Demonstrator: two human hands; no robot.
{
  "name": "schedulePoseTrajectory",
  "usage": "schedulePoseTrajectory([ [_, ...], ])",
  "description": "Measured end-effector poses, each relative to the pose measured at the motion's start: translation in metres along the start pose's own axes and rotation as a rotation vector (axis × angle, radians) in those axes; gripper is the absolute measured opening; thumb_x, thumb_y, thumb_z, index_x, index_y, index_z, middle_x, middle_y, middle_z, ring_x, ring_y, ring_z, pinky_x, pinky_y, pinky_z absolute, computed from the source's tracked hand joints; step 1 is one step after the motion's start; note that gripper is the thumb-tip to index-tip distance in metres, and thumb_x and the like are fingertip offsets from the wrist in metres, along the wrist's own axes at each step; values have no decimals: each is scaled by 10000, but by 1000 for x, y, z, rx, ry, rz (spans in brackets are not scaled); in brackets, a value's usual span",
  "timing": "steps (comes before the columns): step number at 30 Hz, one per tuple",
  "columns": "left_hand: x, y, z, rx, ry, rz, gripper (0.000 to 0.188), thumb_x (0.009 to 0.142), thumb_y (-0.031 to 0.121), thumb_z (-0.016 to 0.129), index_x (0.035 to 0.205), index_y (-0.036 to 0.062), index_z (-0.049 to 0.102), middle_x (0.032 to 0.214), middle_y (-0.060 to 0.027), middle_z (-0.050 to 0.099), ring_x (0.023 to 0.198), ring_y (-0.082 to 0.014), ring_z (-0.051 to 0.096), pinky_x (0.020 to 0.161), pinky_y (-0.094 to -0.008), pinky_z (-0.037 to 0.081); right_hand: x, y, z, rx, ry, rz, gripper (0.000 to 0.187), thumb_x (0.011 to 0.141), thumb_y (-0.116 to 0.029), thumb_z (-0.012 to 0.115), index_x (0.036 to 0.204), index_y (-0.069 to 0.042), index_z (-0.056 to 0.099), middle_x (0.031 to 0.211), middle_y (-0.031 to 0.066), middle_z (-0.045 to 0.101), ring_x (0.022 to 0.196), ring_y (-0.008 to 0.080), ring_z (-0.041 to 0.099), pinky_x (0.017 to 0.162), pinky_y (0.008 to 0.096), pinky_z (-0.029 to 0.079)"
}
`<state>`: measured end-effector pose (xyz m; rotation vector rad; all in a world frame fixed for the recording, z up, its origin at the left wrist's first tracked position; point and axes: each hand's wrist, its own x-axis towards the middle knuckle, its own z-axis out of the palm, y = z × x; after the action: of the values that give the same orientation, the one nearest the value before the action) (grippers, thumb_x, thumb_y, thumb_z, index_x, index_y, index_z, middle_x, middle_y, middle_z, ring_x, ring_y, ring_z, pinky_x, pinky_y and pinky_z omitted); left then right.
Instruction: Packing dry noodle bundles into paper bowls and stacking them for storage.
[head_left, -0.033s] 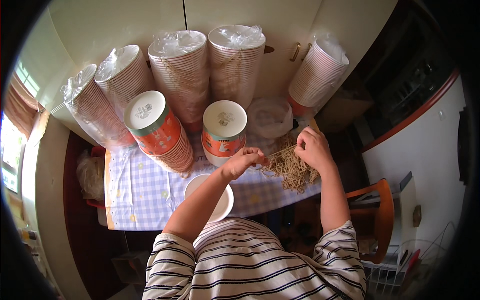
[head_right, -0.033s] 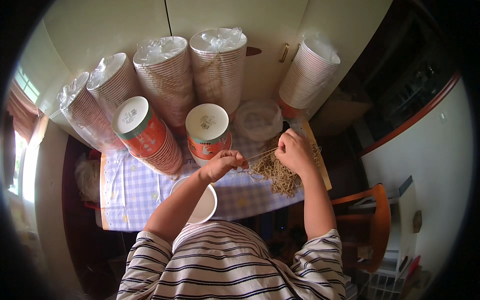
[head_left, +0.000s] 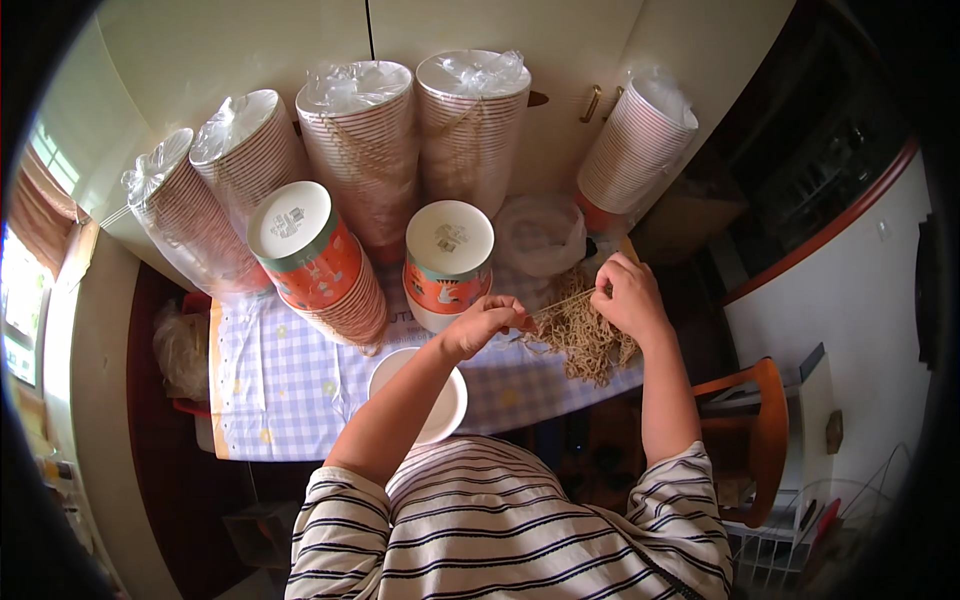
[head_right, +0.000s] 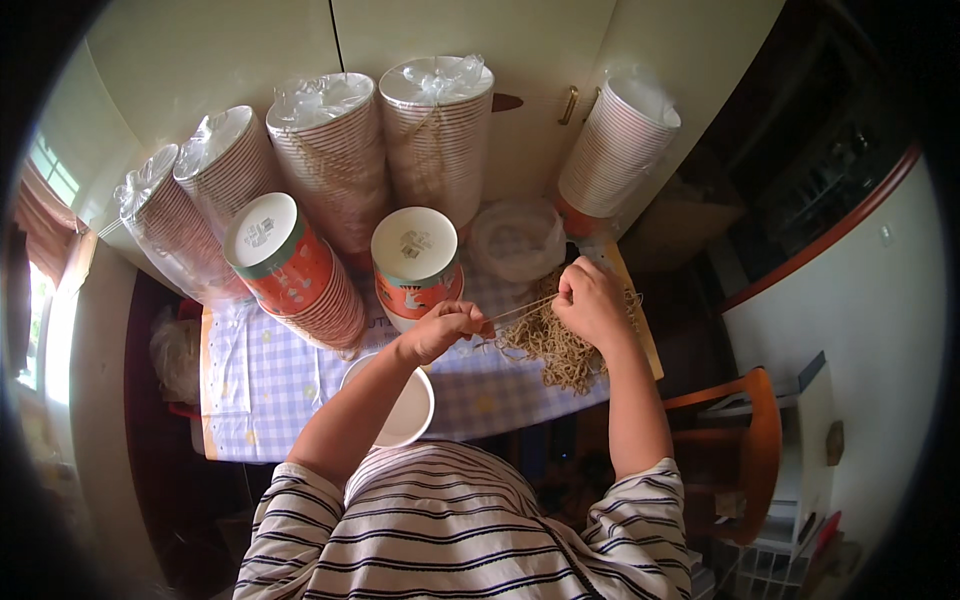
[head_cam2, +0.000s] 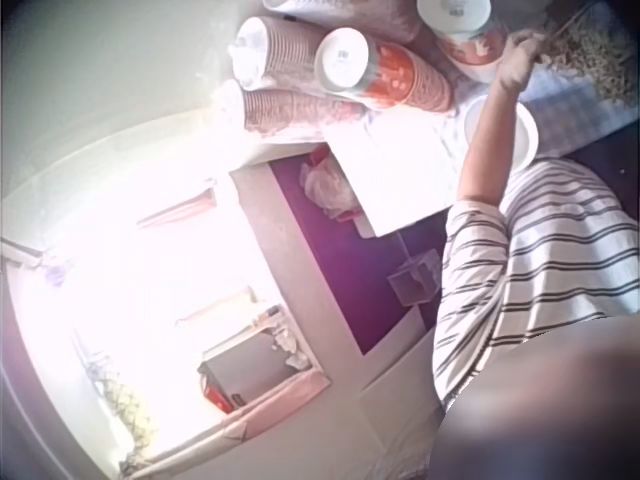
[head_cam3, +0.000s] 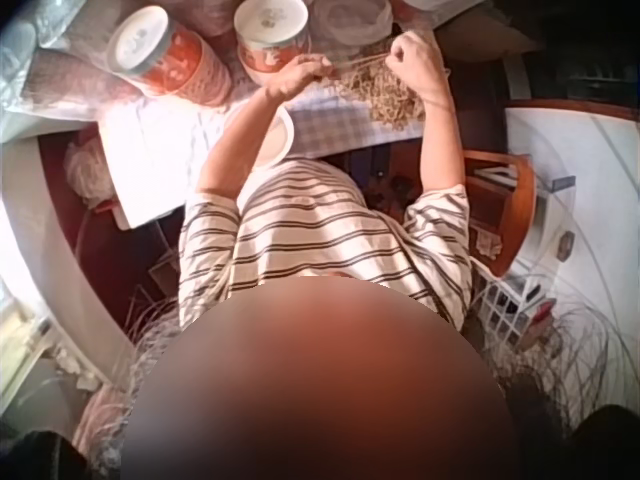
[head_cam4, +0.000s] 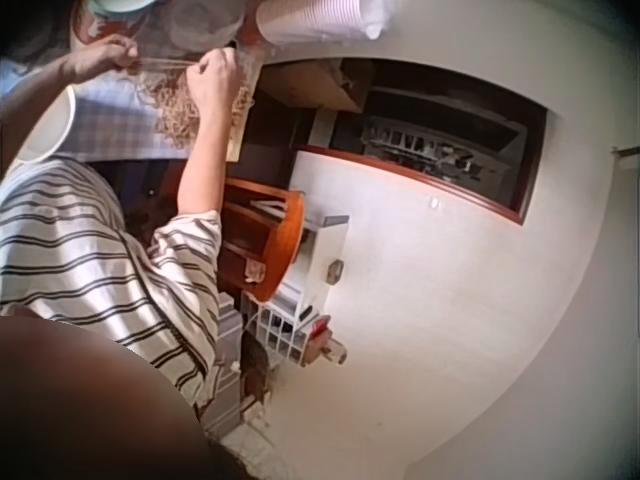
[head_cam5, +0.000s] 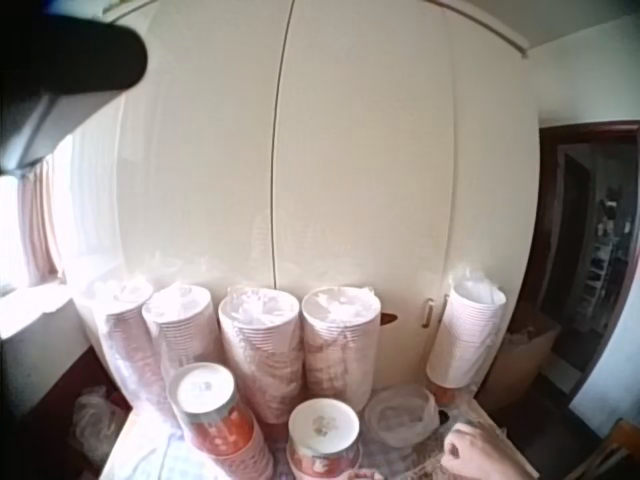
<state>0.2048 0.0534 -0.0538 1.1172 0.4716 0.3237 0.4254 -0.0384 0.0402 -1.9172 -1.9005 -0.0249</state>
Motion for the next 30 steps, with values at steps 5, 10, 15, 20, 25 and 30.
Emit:
schedulePoseTrajectory([
  [5, -5, -3, -6, 98, -10, -17, 148, 777, 182, 538, 853, 68, 592, 949, -56, 638, 890, -132, 548, 810, -249, 379, -1, 10, -5, -61, 78, -37, 133, 648, -63, 615, 638, -64, 482, 733, 66, 519, 708, 281, 520, 686, 403, 418],
  [10, -6, -11, -17, 152, 35, -29, 159, 766, 169, 549, 849, 40, 590, 968, -78, 625, 929, -158, 546, 859, -274, 385, 1, 11, -12, -107, 84, 4, 139, 650, -64, 618, 633, -67, 479, 732, 53, 519, 710, 271, 525, 671, 393, 407],
  [15, -9, -11, -20, 196, 80, -48, 147, 775, 154, 554, 847, 31, 589, 976, -96, 619, 948, -175, 546, 883, -288, 388, 2, 15, -17, -167, 152, -14, 155, 645, -59, 622, 638, -64, 468, 735, 66, 511, 726, 280, 530, 681, 395, 412],
  [20, -12, -8, -21, 156, 120, -35, 126, 794, 176, 574, 828, 57, 595, 891, -65, 638, 845, -126, 550, 767, -255, 408, 2, 15, -18, -147, 125, 19, 158, 644, -59, 625, 643, -61, 467, 745, 75, 517, 735, 289, 533, 679, 398, 418],
  [25, -27, -5, -21, 33, 101, -46, 117, 837, 193, 571, 797, 85, 586, 765, -29, 636, 701, -67, 528, 600, -210, 385, 1, 17, -7, -138, 30, 108, 161, 663, -75, 623, 644, -49, 466, 781, 83, 545, 750, 294, 542, 665, 407, 431],
  [30, -55, 13, -16, 34, 123, -33, 130, 851, 185, 584, 804, 64, 585, 699, -1, 600, 631, -70, 535, 586, -208, 410, -9, 3, 14, 167, -279, 345, 452, 729, -155, 618, 1150, -74, 476, 1152, 116, 550, 1015, 279, 551, 821, 384, 447],
])
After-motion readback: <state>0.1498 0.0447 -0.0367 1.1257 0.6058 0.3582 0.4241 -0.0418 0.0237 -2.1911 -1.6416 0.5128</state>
